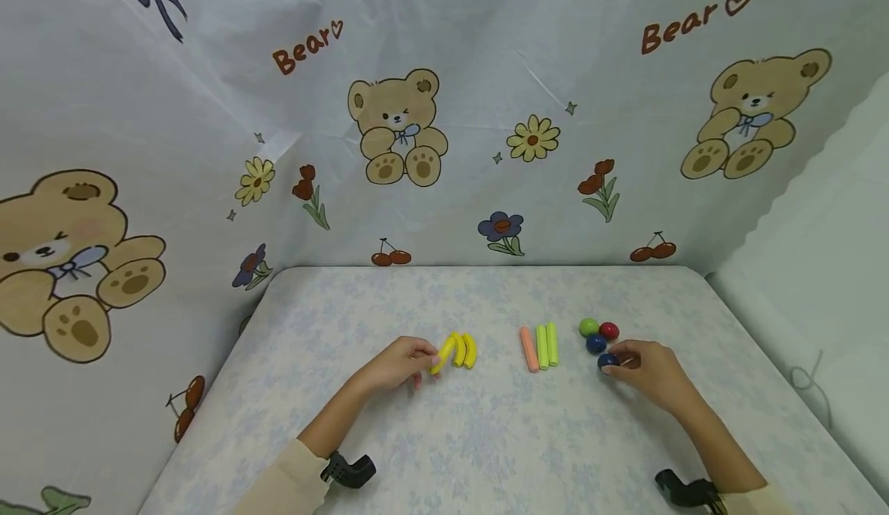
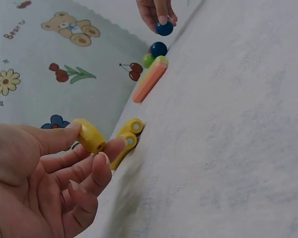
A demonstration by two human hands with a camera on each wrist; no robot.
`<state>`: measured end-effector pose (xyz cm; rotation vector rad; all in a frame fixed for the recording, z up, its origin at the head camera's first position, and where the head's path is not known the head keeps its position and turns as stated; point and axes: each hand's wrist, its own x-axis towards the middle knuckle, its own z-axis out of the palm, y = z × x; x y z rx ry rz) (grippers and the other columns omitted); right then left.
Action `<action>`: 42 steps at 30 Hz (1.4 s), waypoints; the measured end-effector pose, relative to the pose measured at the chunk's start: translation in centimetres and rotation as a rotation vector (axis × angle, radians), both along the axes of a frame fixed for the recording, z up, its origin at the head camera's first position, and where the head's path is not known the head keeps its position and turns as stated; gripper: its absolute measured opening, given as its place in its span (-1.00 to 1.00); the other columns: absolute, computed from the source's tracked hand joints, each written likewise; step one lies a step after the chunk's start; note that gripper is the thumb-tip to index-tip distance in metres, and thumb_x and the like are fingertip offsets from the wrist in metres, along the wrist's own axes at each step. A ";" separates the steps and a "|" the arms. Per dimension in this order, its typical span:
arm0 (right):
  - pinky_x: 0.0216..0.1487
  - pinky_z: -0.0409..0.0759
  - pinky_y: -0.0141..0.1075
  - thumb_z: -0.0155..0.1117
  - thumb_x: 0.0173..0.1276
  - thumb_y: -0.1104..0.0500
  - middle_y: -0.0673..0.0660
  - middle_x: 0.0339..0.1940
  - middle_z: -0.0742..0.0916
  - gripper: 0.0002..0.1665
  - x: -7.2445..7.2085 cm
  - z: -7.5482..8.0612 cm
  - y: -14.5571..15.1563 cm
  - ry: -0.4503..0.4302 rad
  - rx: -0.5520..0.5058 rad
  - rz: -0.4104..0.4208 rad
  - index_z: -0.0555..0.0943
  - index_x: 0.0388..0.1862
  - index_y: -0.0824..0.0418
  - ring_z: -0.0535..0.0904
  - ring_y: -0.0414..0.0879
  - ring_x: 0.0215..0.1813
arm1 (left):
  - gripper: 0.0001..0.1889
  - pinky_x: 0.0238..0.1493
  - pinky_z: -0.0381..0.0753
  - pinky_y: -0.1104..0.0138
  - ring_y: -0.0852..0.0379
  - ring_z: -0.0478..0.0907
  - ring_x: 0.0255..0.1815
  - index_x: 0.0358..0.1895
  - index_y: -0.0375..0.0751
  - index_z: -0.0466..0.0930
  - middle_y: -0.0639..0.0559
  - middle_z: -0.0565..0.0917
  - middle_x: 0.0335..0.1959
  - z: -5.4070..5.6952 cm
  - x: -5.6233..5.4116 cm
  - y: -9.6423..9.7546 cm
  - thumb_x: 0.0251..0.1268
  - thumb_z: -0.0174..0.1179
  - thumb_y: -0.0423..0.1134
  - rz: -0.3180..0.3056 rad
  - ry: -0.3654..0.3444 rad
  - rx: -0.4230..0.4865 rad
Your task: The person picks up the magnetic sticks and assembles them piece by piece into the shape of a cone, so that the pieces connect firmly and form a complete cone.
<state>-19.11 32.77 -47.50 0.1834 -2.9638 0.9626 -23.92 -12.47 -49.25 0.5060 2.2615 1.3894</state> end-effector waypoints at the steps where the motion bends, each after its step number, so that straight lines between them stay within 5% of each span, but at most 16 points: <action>1: -0.30 0.66 -0.25 0.55 0.25 0.10 0.14 -0.21 0.77 -0.55 0.2 0.2 -0.2 0.010 -0.005 0.003 0.71 0.01 0.36 0.69 -0.01 -0.21 | -0.70 -0.66 0.34 0.39 0.07 0.58 -0.57 0.07 -0.23 0.65 0.00 0.79 -0.25 0.1 0.1 0.0 0.55 0.16 -0.08 -0.005 -0.012 0.017; 13: -0.25 0.71 -0.32 0.55 0.25 0.17 0.12 -0.19 0.77 -0.58 1.4 1.8 -4.4 0.074 -0.119 0.044 0.71 0.05 0.31 0.71 -0.03 -0.19 | -0.60 -0.57 0.38 0.42 0.16 0.53 -0.54 0.23 -0.41 0.53 -0.05 0.78 -0.19 0.2 1.3 0.3 0.62 0.05 -0.13 -0.060 -0.184 0.245; 27: -0.16 0.70 -0.37 0.56 0.23 0.18 0.05 -0.14 0.79 -0.61 1.9 1.9 -9.0 0.084 -0.268 0.160 0.72 0.03 0.24 0.73 -0.10 -0.18 | -0.46 -0.58 0.39 0.54 0.29 0.51 -0.50 0.33 -0.67 0.27 0.03 0.72 -0.14 -0.9 3.1 1.4 0.69 -0.11 -0.15 -0.235 -0.467 0.536; 42: -0.15 0.70 -0.36 0.55 0.25 0.15 0.09 -0.12 0.79 -0.61 1.8 2.3 -13.2 0.039 -0.447 0.260 0.74 0.03 0.24 0.72 -0.06 -0.19 | -0.59 -0.51 0.41 0.54 0.32 0.47 -0.48 0.33 -0.33 0.39 0.07 0.66 -0.09 -1.5 3.8 2.2 0.75 -0.32 -0.18 -0.439 -0.567 0.740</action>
